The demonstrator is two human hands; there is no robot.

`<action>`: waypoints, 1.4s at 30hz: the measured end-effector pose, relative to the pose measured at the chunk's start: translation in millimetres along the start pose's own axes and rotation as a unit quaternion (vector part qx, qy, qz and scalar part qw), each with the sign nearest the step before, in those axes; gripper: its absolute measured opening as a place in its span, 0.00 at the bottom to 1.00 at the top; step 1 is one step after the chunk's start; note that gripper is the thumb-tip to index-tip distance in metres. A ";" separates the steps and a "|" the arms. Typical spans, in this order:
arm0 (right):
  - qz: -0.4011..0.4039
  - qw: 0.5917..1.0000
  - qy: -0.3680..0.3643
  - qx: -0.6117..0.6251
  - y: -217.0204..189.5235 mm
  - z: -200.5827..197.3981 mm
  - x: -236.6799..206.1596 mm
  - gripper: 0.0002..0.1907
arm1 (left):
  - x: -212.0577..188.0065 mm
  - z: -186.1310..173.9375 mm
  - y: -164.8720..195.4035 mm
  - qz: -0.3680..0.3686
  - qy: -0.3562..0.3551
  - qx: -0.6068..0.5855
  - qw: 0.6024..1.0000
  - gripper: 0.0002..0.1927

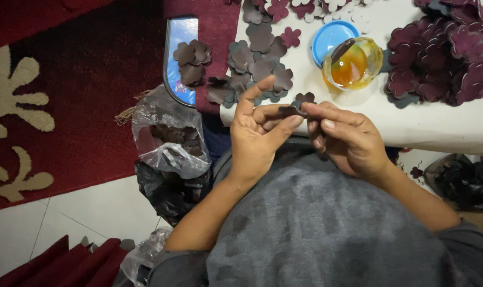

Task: The person repeatedly picks up small flower-shaped felt pieces from a table, aligns them, and presses them together by hand. The person handles the pieces one at a time, occasionally dipping fingers into a small container of liquid adhesive before joining the pieces.

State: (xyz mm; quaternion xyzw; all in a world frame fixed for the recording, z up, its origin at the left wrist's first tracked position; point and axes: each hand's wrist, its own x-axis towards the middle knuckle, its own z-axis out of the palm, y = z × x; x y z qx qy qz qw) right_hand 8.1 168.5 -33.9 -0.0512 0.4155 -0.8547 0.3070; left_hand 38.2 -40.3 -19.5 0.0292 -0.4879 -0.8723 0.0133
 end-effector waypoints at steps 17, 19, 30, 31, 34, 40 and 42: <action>-0.103 0.940 -0.004 -0.325 9.9 14.6 15.6 0.22 | 13.8 -22.5 2.6 -0.010 -0.030 -0.059 0.998 0.38; -0.127 0.927 -0.007 -0.352 11.4 16.0 16.8 0.22 | 16.0 -23.6 5.6 -0.003 -0.029 -0.039 0.999 0.38; -0.103 0.961 -0.054 -0.249 20.6 -1.0 26.0 0.24 | 20.5 -17.1 9.8 -0.015 -0.029 -0.058 0.998 0.34; -0.093 0.970 -0.063 -0.215 20.2 -3.4 26.0 0.25 | 20.6 -16.9 8.8 0.006 -0.028 -0.031 0.999 0.33; -0.094 0.988 -0.068 -0.105 18.7 -6.4 22.1 0.22 | 24.7 -16.7 7.0 0.056 -0.005 0.033 0.998 0.30; -0.139 0.966 -0.022 -0.218 2.7 -2.0 18.8 0.17 | 25.2 -20.4 21.1 0.046 -0.003 0.068 0.997 0.24; -0.169 0.935 -0.001 -0.310 0.5 5.7 16.5 0.16 | 19.0 -13.2 24.0 0.030 -0.021 0.094 0.995 0.19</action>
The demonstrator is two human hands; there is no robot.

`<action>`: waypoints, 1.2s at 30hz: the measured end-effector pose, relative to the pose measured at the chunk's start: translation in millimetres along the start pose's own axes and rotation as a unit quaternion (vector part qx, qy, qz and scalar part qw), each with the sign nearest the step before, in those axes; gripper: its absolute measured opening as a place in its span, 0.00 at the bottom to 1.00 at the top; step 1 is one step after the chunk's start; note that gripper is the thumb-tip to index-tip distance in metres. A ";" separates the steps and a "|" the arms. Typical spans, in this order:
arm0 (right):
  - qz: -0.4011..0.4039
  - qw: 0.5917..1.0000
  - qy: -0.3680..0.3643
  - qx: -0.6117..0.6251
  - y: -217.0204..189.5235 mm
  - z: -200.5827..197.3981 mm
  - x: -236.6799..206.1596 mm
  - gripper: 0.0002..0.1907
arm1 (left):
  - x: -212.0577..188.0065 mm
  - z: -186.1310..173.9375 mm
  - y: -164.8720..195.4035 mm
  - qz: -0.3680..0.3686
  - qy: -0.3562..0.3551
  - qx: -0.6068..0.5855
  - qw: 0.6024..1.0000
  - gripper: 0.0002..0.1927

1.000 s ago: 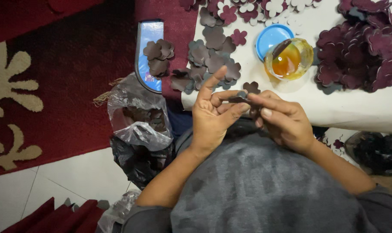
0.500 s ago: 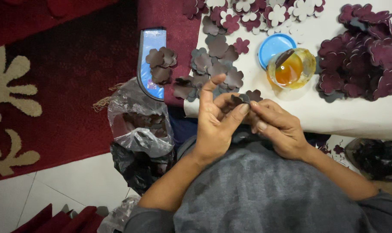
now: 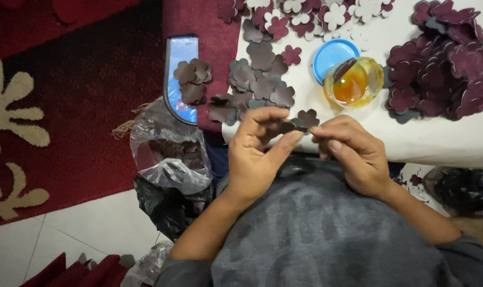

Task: The person repeatedly picks up small flower-shaped felt pieces from a table, aligns them, and presses them together by hand. The person handles the pieces one at a time, occasionally dipping fingers into a small container of liquid adhesive before joining the pieces.

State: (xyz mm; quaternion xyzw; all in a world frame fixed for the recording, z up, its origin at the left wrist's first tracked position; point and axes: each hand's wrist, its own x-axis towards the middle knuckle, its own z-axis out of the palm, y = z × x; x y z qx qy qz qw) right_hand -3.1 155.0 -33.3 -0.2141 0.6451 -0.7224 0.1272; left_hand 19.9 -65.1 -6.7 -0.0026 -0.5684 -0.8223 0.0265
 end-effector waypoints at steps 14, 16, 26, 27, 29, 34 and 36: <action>-0.184 0.909 0.053 -0.370 -20.5 17.2 20.2 0.15 | 0.9 1.6 29.6 0.109 -0.027 0.248 0.962 0.09; -0.201 0.902 0.046 -0.380 -22.1 17.5 22.5 0.17 | 1.4 0.1 25.5 0.094 -0.029 0.221 0.970 0.08; -0.232 0.883 0.010 -0.407 -13.4 15.0 24.8 0.24 | 1.1 1.1 1.8 -0.010 0.010 0.039 0.999 0.14; -0.225 0.889 0.009 -0.398 -11.5 15.5 24.5 0.24 | 0.9 1.3 2.1 0.002 0.015 0.064 0.998 0.13; -0.208 0.900 0.009 -0.382 -7.4 16.4 22.9 0.24 | -1.0 2.8 2.5 0.019 0.015 0.063 0.998 0.14; -0.191 0.914 0.014 -0.357 -0.1 14.7 16.5 0.21 | 3.3 1.6 3.0 0.049 0.028 0.038 0.998 0.18; -0.190 0.923 0.021 -0.335 1.8 11.3 14.1 0.21 | 12.6 -5.9 4.3 0.093 0.085 0.067 0.990 0.17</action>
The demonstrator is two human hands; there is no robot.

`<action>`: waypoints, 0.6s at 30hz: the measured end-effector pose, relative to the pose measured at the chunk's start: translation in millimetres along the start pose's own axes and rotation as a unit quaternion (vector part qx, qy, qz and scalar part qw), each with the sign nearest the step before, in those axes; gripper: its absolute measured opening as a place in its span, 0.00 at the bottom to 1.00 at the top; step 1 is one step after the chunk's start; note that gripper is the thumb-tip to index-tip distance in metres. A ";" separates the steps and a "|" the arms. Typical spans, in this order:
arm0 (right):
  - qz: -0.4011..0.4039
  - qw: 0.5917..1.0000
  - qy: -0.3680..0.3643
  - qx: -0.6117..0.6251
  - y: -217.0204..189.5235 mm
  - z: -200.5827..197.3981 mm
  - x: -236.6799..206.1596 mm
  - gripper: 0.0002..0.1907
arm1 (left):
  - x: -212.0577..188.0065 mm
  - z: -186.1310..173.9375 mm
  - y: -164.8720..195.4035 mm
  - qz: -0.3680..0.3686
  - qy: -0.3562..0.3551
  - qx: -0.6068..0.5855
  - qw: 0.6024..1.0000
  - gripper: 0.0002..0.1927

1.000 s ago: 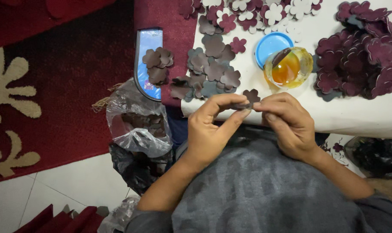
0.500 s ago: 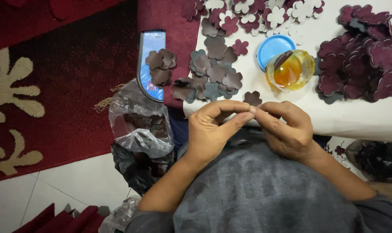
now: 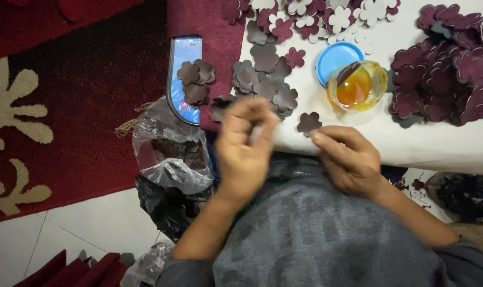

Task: The person repeatedly picks up small flower-shaped felt pieces from a table, aligns them, and presses them together by hand. The person handles the pieces one at a time, occasionally dipping fingers into a small container of liquid adhesive before joining the pieces.

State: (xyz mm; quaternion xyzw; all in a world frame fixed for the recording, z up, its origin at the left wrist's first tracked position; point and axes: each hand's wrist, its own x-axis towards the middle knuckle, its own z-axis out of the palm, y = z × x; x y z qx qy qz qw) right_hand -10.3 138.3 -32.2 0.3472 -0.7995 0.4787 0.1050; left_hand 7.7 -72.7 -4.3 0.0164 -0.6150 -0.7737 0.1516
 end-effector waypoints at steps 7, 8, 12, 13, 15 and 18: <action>0.065 0.988 0.009 0.141 7.6 -5.9 -11.4 0.20 | 31.9 -37.8 11.9 0.070 0.110 0.182 0.975 0.09; 0.070 0.985 0.012 0.156 9.0 -5.0 -11.8 0.19 | 35.6 -42.0 14.7 0.101 0.119 0.257 0.954 0.09; 0.082 0.985 0.019 0.154 11.8 -4.5 -12.9 0.18 | 65.6 -54.3 15.1 0.182 0.134 0.418 0.880 0.06; 0.088 0.984 0.025 0.153 12.2 -3.8 -12.9 0.18 | 70.4 -56.3 13.9 0.186 0.131 0.456 0.861 0.06; 0.093 0.985 0.031 0.145 14.1 -3.2 -12.1 0.18 | 79.8 -62.0 12.4 0.195 0.126 0.531 0.815 0.06; 0.097 0.986 0.039 0.129 16.8 -7.2 -10.4 0.18 | 87.3 -67.2 11.1 0.182 0.091 0.535 0.820 0.08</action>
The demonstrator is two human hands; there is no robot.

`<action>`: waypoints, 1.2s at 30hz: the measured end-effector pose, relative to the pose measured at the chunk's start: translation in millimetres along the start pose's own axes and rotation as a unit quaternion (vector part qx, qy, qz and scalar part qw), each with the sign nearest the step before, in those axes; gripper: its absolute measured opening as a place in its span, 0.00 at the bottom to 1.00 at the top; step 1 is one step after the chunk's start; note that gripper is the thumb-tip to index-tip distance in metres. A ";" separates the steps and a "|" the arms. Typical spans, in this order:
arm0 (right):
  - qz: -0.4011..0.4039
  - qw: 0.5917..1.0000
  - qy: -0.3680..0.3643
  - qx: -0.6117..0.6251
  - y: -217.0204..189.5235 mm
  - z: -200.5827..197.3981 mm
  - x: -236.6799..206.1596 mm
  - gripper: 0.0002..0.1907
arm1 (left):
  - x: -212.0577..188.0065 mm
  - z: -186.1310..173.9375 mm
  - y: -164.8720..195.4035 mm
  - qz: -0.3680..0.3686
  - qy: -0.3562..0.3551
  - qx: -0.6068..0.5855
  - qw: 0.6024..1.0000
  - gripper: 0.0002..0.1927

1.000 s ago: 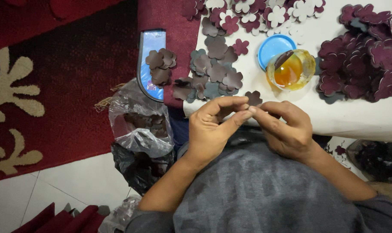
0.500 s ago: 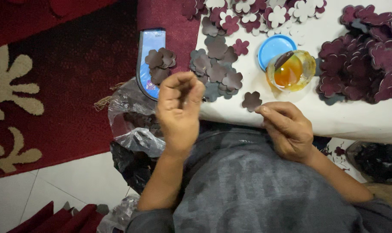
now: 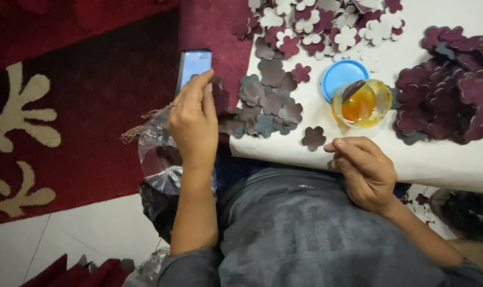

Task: The person repeatedly picks up small flower-shaped felt pieces from a table, aligns them, and presses them together by hand. The person handles the pieces one at a time, occasionally dipping fingers into a small container of liquid adhesive before joining the pieces.

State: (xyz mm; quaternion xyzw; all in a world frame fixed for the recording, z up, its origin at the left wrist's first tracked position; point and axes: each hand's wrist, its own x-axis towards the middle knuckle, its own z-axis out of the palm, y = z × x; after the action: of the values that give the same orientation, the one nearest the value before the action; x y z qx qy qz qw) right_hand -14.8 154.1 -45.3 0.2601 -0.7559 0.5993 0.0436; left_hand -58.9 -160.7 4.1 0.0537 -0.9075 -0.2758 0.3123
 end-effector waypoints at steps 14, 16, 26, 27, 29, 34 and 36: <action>-0.078 0.986 0.068 -0.131 -14.8 -25.2 30.9 0.09 | 30.0 40.9 39.2 0.072 -0.055 -0.039 0.995 0.05; -0.070 0.985 0.074 -0.138 -13.8 -29.9 32.5 0.10 | 33.2 46.7 43.7 0.094 -0.056 -0.034 0.993 0.06; -0.031 0.977 0.100 -0.186 -7.2 -43.7 51.1 0.12 | 64.1 75.8 56.3 0.144 -0.103 -0.046 0.983 0.10; -0.028 0.973 0.098 -0.205 -7.6 -44.4 53.7 0.12 | 66.6 79.7 57.3 0.151 -0.123 -0.057 0.979 0.11; -0.013 0.960 0.089 -0.267 -9.4 -47.7 56.7 0.14 | 68.7 88.6 59.6 0.153 -0.133 -0.045 0.978 0.13; -0.034 0.909 0.069 -0.410 1.0 -60.1 64.2 0.16 | 59.6 105.2 60.7 0.148 -0.139 -0.017 0.979 0.13; -0.065 0.898 0.057 -0.431 8.6 -63.6 65.7 0.17 | 55.7 109.7 59.4 0.158 -0.127 -0.011 0.979 0.12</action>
State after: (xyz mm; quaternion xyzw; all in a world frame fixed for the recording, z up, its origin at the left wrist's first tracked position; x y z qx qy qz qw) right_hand -90.9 192.0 -10.4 0.2295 -0.9180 0.2242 0.2330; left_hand -164.4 -74.5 -5.9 -0.1291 -0.9336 -0.2376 0.2350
